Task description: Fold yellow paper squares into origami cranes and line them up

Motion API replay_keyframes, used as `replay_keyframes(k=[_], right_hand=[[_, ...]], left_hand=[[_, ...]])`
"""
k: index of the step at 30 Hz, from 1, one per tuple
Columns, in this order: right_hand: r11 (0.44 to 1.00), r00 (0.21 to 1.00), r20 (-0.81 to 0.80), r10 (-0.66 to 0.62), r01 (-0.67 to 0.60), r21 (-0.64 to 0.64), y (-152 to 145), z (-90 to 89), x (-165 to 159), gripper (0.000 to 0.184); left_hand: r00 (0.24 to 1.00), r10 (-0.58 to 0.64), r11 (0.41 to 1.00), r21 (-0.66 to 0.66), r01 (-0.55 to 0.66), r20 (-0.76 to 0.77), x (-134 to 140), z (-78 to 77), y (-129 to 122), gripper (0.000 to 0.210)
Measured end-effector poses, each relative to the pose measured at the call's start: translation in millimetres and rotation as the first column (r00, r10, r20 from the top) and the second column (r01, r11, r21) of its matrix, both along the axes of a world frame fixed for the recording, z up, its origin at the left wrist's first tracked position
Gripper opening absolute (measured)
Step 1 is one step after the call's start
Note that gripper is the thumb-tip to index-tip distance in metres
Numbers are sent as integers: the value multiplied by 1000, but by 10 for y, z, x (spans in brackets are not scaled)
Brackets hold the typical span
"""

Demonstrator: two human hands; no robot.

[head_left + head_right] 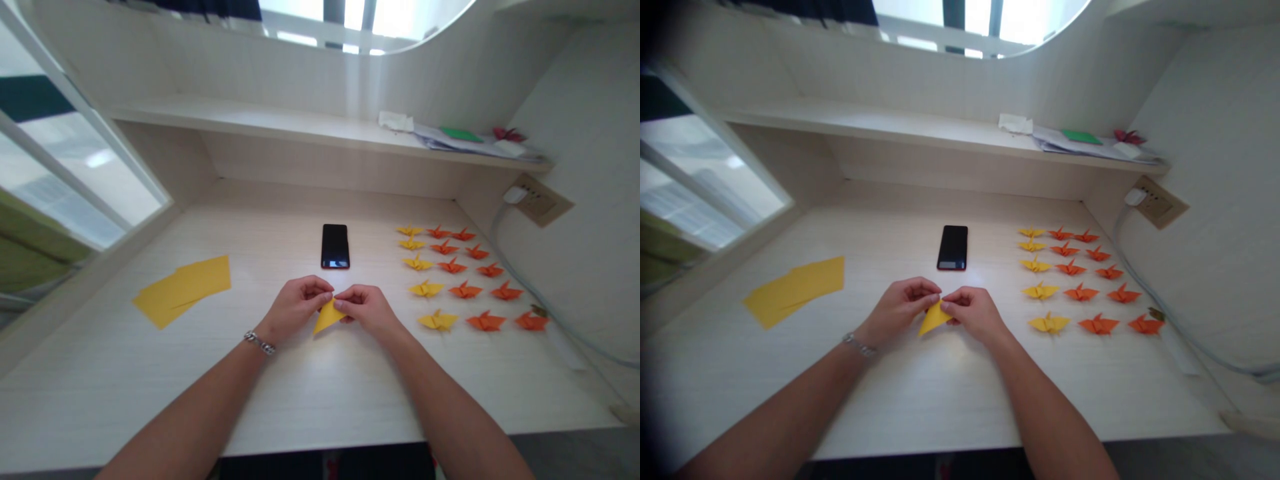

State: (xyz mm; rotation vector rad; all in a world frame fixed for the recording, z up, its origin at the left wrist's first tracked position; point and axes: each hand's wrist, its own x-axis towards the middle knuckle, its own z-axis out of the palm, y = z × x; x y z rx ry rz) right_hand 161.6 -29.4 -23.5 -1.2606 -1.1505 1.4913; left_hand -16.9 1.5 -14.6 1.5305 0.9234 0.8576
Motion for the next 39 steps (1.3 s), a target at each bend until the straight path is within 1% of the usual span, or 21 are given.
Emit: replay_keyframes(k=[4,9,16,19,24,27,30,35,37,39], right_hand=[[1000,1000,-16,-6,6,2,4,-3,-3,33],[1000,1000,-10,4,-4,7,-1,-10,-2,30],[1000,1000,-25,10,-10,12,-4,-23,-13,31],[1000,1000,-25,-6,6,12,-2,-10,-4,33],[998,999,17,-51,51,27,-5,29,23,35],[999,998,45,-38,36,38,-2,28,34,33],[998,998,58,-18,15,60,5,26,50,32],[989,994,43,-101,95,116,11,58,87,32],[983,991,58,-123,113,148,2,73,89,30],[974,988,90,-128,108,198,-14,84,79,27]], left_hand=[[1000,16,1000,-5,-16,-5,9,-3,5,23],[1000,-6,1000,-8,6,-5,17,11,-5,29],[999,16,1000,24,-15,-28,20,12,-11,27],[1000,26,999,34,-25,-17,14,15,-5,26],[997,80,997,21,-80,-2,2,26,11,24],[999,29,1000,0,-29,-25,10,33,2,26],[998,-27,999,-18,26,-59,21,34,-10,26],[997,55,998,-12,-56,-48,9,22,10,28],[997,44,999,1,-45,-63,2,29,13,28],[994,10,999,36,-6,-112,4,43,4,27]])
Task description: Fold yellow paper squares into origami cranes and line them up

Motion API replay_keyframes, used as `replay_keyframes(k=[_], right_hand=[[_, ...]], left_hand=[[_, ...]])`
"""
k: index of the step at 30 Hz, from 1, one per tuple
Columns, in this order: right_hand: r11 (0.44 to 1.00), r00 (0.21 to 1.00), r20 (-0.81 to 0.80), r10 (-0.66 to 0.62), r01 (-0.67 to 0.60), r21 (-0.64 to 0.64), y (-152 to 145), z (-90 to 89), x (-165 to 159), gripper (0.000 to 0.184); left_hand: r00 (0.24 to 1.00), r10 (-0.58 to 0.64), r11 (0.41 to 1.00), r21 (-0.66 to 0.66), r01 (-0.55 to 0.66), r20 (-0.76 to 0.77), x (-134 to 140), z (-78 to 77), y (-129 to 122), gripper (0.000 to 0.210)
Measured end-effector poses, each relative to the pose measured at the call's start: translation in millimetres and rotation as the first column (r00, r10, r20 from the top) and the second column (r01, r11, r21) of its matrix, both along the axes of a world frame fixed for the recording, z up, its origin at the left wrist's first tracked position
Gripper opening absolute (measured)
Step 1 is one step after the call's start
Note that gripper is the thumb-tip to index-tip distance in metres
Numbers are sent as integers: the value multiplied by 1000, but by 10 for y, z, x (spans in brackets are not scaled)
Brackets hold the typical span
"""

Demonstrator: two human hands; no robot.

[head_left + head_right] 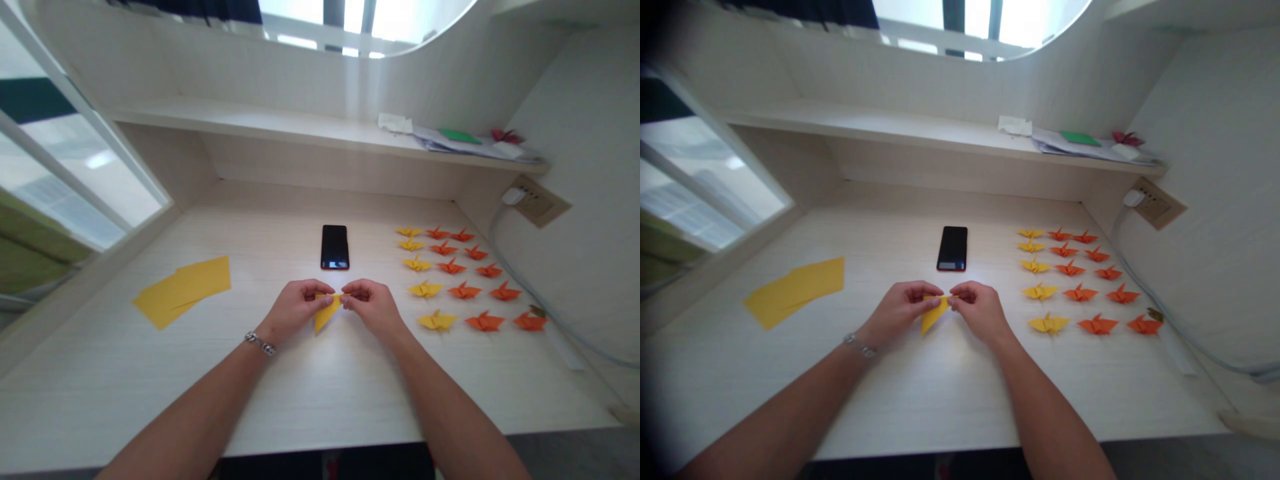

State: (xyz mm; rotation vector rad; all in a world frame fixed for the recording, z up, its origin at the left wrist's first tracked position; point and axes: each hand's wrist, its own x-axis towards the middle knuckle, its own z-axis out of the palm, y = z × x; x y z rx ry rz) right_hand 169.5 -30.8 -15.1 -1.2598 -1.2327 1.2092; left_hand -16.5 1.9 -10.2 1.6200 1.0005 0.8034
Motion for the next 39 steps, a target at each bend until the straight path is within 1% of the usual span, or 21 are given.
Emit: replay_keyframes(k=[3,9,18,26,33,39], right_hand=[[998,1000,24,-4,3,61,-21,7,-24,26],[995,999,8,-53,52,90,-24,1,-44,24],[997,998,-30,-53,55,54,-20,17,-54,24],[997,997,-50,-52,54,57,-30,16,-53,21],[996,997,-50,-62,65,67,-30,19,-56,23],[994,996,-42,-73,76,81,-26,0,-63,24]], left_hand=[[997,-28,999,37,31,-67,13,16,-27,29],[1000,-29,998,-47,29,-5,34,25,-57,31],[1000,-9,998,-57,9,5,47,37,-69,30],[1000,-13,998,-67,13,-8,42,59,-75,27],[1000,-10,997,-72,9,-7,35,45,-70,28],[999,-13,999,-35,11,-34,33,69,-73,27]])
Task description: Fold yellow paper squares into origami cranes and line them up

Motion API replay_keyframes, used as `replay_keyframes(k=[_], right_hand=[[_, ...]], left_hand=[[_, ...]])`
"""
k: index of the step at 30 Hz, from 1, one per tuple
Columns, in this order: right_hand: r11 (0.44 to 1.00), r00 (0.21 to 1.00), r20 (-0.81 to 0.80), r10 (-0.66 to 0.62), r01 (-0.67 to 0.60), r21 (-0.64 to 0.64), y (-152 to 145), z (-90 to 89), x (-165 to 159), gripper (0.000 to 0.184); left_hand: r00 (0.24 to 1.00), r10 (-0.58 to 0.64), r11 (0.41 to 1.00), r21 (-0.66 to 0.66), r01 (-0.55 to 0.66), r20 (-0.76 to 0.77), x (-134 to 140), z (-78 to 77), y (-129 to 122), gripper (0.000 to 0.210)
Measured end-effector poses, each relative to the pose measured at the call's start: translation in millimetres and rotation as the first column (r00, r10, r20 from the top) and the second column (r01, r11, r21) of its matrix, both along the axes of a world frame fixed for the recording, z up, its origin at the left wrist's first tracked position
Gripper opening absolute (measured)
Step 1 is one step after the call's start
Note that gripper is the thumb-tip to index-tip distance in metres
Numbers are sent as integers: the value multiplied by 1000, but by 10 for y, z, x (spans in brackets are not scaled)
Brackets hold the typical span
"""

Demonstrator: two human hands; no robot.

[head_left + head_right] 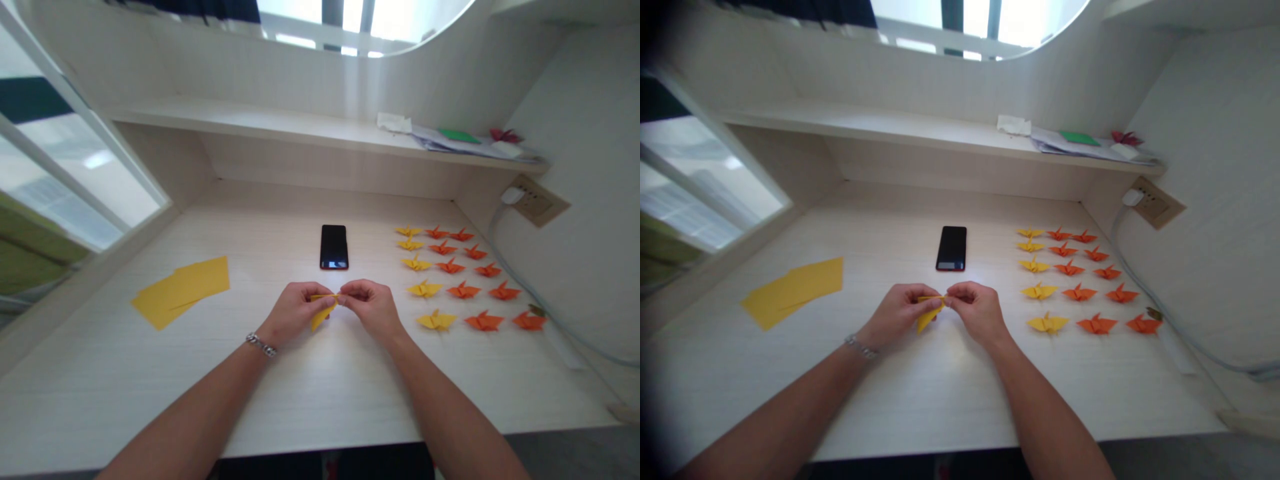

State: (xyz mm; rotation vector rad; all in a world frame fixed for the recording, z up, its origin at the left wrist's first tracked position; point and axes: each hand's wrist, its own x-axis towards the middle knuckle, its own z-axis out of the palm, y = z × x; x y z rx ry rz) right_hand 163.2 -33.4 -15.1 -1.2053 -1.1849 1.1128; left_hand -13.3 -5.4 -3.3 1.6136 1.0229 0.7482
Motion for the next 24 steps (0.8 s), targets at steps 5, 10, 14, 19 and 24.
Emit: replay_keyframes(k=[5,10,14,19,24], right_hand=[[1000,1000,8,-2,2,1,-3,7,0,24],[1000,1000,8,-2,2,-1,-7,23,-1,24],[1000,1000,1,1,-1,-4,-4,25,-5,24],[999,1000,-19,18,-19,-26,-7,40,-4,24],[998,998,-33,46,-47,-35,-14,54,-2,25]], left_hand=[[1000,-4,1000,6,4,-2,-3,3,1,27],[1000,-10,1000,4,10,8,-8,-18,7,27],[1000,-5,1000,-11,5,12,-7,-16,8,26],[1000,8,1000,-29,-8,20,-8,-8,8,25],[1000,2,999,-42,-2,20,-11,7,4,25]])
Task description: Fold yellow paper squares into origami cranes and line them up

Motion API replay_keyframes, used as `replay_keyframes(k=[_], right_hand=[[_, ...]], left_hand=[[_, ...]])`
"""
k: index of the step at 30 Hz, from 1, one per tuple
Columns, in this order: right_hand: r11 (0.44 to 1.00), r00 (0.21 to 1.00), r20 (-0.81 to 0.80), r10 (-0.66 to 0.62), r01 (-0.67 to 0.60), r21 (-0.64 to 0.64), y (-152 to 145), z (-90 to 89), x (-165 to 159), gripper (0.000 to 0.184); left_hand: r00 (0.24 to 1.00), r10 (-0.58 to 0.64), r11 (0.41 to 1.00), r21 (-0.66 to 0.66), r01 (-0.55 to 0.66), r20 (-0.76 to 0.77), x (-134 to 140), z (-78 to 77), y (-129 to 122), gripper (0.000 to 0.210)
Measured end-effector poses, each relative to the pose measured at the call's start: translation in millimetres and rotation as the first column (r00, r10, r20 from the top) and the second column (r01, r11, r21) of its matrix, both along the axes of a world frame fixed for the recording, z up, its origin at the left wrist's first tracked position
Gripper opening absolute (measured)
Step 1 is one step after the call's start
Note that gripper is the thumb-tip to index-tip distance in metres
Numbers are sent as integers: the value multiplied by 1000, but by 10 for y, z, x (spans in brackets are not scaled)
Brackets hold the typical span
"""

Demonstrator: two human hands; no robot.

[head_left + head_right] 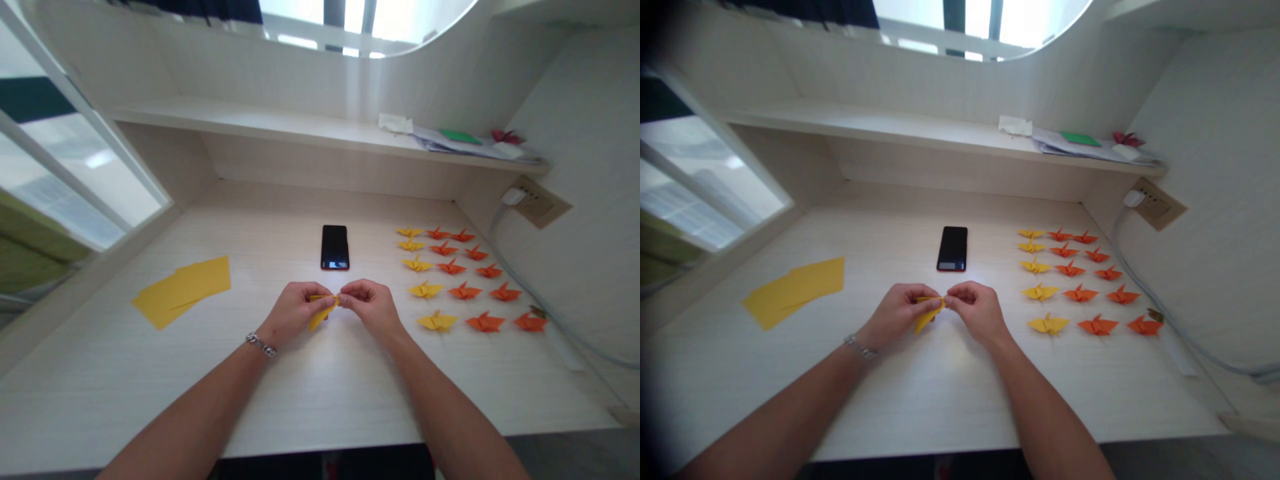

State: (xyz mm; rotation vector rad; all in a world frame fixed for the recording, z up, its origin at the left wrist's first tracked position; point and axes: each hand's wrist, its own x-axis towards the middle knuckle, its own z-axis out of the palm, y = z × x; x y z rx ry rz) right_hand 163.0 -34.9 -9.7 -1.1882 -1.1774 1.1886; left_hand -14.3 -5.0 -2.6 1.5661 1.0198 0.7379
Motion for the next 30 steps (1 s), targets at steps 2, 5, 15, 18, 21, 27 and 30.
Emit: replay_keyframes(k=[2,5,15,18,21,27,30], right_hand=[[1000,1000,-17,-8,8,-9,2,-2,-4,24],[1000,998,-56,-5,3,-29,16,-10,-5,26],[999,997,57,50,-50,-6,49,-57,54,24],[995,978,179,103,-100,-26,27,-76,25,19],[996,980,181,79,-71,-50,25,-84,8,19],[987,990,94,107,-94,-131,46,-94,15,26],[985,990,88,114,-100,-143,48,-102,8,26]], left_hand=[[1000,-4,1000,-20,4,5,5,0,-2,25],[1000,-4,999,-42,5,18,11,-9,3,24],[999,-4,1000,-22,3,-36,-12,-35,19,26],[998,-14,1000,0,14,-55,-1,-37,18,27],[998,-13,1000,6,13,-60,8,-36,20,28],[999,-6,1000,-3,6,-53,1,-37,20,27],[999,-5,1000,-9,4,-45,-3,-50,23,26]])
